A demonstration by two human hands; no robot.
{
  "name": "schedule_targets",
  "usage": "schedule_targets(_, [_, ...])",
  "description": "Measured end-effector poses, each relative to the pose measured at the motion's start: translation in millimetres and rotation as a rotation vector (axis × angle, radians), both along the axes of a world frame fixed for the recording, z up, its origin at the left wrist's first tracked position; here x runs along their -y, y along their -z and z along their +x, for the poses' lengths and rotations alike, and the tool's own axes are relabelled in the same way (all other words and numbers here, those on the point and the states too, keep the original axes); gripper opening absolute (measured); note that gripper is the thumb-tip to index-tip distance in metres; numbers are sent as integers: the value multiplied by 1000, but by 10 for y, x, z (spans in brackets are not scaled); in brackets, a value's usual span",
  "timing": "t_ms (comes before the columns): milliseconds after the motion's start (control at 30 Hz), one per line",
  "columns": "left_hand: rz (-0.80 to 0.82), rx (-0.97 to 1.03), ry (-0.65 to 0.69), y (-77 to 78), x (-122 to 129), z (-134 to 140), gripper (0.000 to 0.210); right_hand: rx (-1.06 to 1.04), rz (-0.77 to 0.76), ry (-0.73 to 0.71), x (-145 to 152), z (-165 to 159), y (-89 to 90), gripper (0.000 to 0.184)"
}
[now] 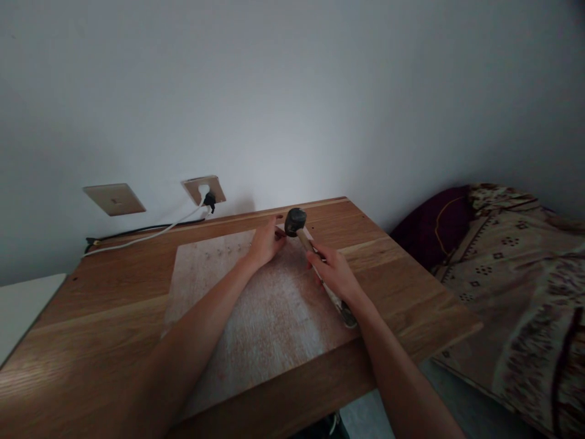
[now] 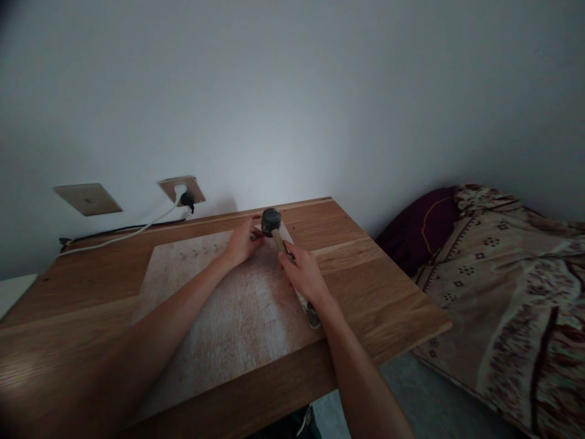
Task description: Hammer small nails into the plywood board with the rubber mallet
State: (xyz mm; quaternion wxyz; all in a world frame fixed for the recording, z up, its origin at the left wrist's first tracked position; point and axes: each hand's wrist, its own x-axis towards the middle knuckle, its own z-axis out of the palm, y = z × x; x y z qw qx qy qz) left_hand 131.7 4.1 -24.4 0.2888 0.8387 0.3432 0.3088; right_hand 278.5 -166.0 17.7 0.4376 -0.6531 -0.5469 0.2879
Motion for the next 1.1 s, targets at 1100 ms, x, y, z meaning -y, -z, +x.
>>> schedule_targets(1100, [188,-710,210,-317,599,-2471,76,660,-8,36,613,-611,13,37])
